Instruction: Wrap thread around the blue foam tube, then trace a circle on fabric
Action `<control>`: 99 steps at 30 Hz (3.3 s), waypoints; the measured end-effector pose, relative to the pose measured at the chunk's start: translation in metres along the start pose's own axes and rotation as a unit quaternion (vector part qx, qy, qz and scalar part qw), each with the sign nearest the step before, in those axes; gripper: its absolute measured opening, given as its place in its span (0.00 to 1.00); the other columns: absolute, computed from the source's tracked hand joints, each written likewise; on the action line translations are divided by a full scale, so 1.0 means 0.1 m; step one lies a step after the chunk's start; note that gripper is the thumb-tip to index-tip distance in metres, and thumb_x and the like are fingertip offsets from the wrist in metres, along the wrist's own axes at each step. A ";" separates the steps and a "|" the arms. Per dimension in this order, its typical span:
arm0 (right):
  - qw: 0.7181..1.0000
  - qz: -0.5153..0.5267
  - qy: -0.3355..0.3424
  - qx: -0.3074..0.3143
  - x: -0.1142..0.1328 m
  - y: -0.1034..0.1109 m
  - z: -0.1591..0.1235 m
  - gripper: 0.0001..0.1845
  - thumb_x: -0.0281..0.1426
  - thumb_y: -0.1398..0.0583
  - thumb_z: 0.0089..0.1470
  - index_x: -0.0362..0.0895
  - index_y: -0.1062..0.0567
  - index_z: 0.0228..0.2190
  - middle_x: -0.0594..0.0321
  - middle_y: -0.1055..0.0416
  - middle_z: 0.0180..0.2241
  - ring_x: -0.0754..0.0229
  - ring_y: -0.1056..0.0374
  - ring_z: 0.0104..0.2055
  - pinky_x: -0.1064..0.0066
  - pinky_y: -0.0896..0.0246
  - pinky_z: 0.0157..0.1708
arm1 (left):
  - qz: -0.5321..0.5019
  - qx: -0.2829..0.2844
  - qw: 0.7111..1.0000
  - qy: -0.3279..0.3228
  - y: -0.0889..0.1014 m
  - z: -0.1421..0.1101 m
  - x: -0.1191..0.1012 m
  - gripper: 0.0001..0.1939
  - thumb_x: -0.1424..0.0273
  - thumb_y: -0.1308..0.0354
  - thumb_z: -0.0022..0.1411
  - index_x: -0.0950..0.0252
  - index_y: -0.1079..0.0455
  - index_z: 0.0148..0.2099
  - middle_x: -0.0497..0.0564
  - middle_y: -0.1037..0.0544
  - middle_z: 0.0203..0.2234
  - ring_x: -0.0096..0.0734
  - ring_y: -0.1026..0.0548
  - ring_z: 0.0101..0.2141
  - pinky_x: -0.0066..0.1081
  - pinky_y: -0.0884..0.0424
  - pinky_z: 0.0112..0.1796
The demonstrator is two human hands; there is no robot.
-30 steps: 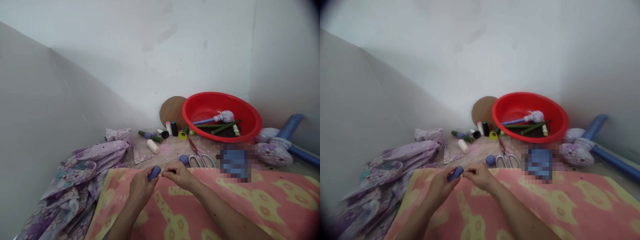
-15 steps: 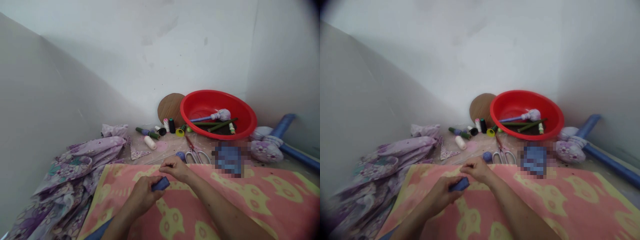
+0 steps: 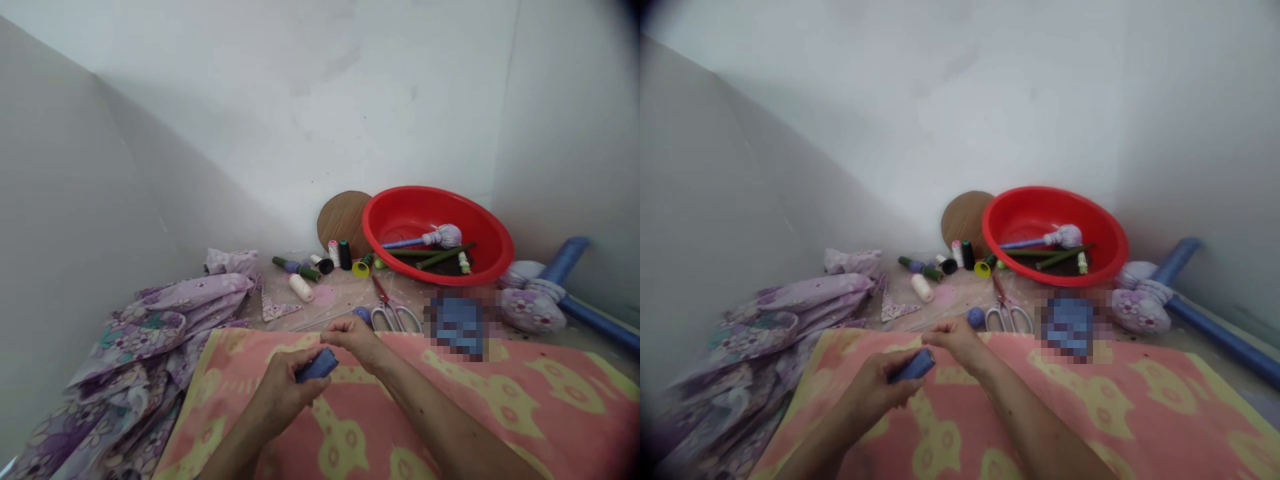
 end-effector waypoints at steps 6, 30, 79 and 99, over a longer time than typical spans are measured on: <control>0.999 0.031 -0.029 -0.029 -0.04 -0.06 -0.01 0.12 0.35 0.39 0.35 0.39 0.32 0.14 0.74 0.49 0.10 0.74 0.59 0.14 0.76 0.66 0.16 | -0.069 -0.078 0.995 0.009 0.03 0.00 0.01 0.17 0.72 0.44 0.45 0.66 0.30 0.41 0.42 0.34 0.16 0.21 0.37 0.17 0.22 0.38 0.19; 0.996 -0.029 0.079 0.001 0.09 -0.15 -0.03 0.20 0.44 0.43 0.42 0.40 0.31 0.14 0.67 0.41 0.15 0.67 0.47 0.21 0.74 0.53 0.24 | -0.335 -0.086 0.937 0.045 0.03 0.21 0.17 0.20 0.68 0.40 0.46 0.69 0.34 0.43 0.45 0.32 0.16 0.20 0.36 0.16 0.21 0.42 0.18; 0.851 -0.475 0.222 0.020 -0.02 -0.20 -0.16 0.09 0.23 0.49 0.39 0.42 0.38 0.12 0.68 0.44 0.13 0.69 0.52 0.18 0.75 0.62 0.20 | 0.298 -0.088 0.950 0.011 0.17 0.16 0.10 0.09 0.67 0.49 0.50 0.62 0.29 0.30 0.50 0.24 0.27 0.35 0.29 0.31 0.25 0.43 0.28; 0.877 -0.431 0.188 0.094 -0.08 -0.12 -0.11 0.04 0.27 0.41 0.41 0.44 0.25 0.23 0.65 0.29 0.22 0.65 0.37 0.26 0.76 0.51 0.25 | 0.284 0.031 0.958 0.026 0.08 0.07 0.15 0.08 0.69 0.49 0.46 0.63 0.29 0.22 0.48 0.28 0.15 0.28 0.33 0.18 0.24 0.49 0.19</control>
Point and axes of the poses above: each hand's wrist, its own z-axis towards the middle knuckle, its own y-axis out of the back of the hand, x = y × z, the point moved 3 cm from there along z, towards the middle knuckle
